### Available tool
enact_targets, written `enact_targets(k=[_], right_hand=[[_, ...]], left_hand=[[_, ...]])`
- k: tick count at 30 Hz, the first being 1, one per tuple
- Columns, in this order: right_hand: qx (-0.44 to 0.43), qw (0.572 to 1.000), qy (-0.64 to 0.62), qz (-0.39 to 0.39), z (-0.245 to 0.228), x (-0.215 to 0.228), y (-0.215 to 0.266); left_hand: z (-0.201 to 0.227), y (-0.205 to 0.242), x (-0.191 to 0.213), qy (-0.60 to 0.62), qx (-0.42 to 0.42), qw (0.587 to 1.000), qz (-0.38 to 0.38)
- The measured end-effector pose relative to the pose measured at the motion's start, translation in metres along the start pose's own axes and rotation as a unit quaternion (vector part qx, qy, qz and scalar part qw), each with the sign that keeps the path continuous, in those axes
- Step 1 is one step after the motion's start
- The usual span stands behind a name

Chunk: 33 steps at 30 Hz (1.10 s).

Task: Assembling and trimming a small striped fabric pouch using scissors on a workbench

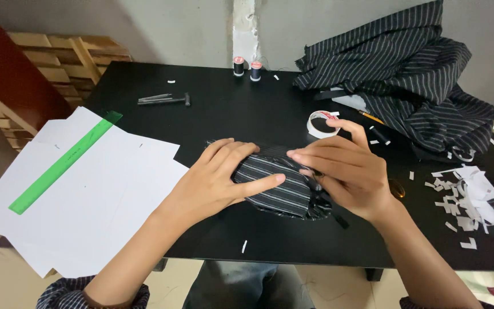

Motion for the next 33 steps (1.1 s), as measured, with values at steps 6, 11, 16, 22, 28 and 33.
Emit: enact_targets(k=[6,11,16,22,28,33], right_hand=[[0.009,1.000,0.000,-0.012,-0.005,-0.001,0.011],[-0.016,0.999,-0.013,-0.027,-0.001,-0.010,0.025],[-0.078,0.996,-0.036,-0.026,-0.001,-0.016,0.032],[-0.053,0.997,0.008,-0.056,-0.006,-0.025,0.035],[-0.028,0.998,-0.024,0.043,0.004,-0.040,0.048],[-0.023,0.997,0.022,0.064,-0.003,-0.034,0.039]], left_hand=[[0.005,0.009,-0.011,0.027,0.028,0.998,-0.041],[0.010,0.017,-0.021,0.046,0.042,0.996,-0.065],[0.013,0.017,-0.020,0.021,0.042,0.997,-0.068],[0.012,0.021,-0.024,0.040,0.060,0.994,-0.077],[0.008,0.036,-0.052,0.040,0.075,0.993,-0.081],[0.026,0.020,-0.038,0.140,0.116,0.982,-0.042]])
Point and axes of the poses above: each hand's wrist, its own y-axis away from the middle knuckle, its own x-axis out of the back of the hand, z = x × y, the point moved 3 cm from there along -y, towards the middle knuckle
